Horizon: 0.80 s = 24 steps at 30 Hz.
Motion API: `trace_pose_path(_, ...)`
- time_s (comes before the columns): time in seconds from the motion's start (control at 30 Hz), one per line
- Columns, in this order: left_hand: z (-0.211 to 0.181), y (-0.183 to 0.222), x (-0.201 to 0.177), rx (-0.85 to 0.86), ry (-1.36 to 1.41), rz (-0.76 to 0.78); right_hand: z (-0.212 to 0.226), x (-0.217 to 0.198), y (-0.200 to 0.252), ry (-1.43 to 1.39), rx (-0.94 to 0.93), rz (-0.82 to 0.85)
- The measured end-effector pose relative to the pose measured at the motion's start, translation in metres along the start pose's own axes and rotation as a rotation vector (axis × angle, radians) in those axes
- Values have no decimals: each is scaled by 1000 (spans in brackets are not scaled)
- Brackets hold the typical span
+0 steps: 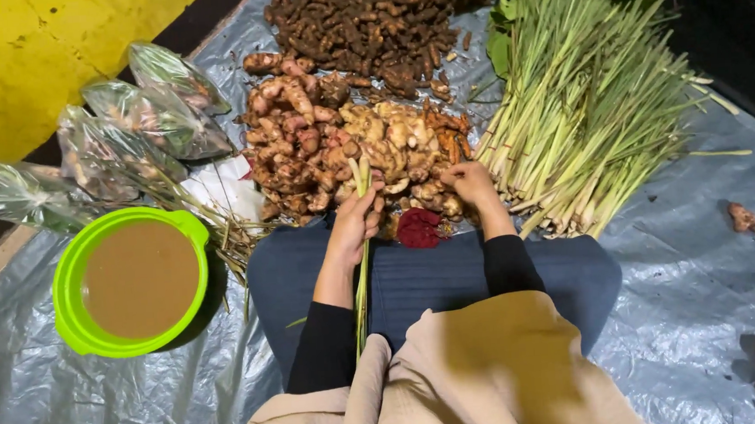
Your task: A person sits on the floor sorting, cleaning, and organizing harvested lemongrass and ginger into piles and bags.
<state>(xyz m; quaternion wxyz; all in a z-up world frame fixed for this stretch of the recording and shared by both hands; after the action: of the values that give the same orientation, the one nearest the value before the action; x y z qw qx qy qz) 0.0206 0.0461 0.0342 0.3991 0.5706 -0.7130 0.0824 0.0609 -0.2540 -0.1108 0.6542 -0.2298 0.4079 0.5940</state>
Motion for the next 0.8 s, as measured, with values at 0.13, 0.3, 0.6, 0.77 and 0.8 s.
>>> trace_pose_path(0.13,16,-9,6,-27,-63,8,-6,9,-2,52,-28,-34)
trace_pose_path(0.3,20,-6,17,-35,-113,17,-15,6,-5,124,-15,-78)
trace_pose_path(0.6,32,-11,20,-35,-145,23,2,-11,14,-21,-21,-48)
trace_pose_path(0.77,40,-18,13,-42,-173,28,22,-30,30,-274,-6,-81)
trace_pose_path(0.8,40,-18,15,-43,-184,34,29,-37,36,-453,29,-95)
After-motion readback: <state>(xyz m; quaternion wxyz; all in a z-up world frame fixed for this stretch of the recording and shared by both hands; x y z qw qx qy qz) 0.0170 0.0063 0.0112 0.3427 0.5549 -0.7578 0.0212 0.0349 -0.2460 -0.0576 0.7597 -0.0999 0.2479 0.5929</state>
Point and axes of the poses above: each hand's wrist, its own y-axis away from the middle knuckle, its own x-axis out of the palm, z = x × y, the point moved 2 cm from there along -y, towards the middle knuckle, and after that the axes turned 10 degrees about y, right-handed, at the moved point
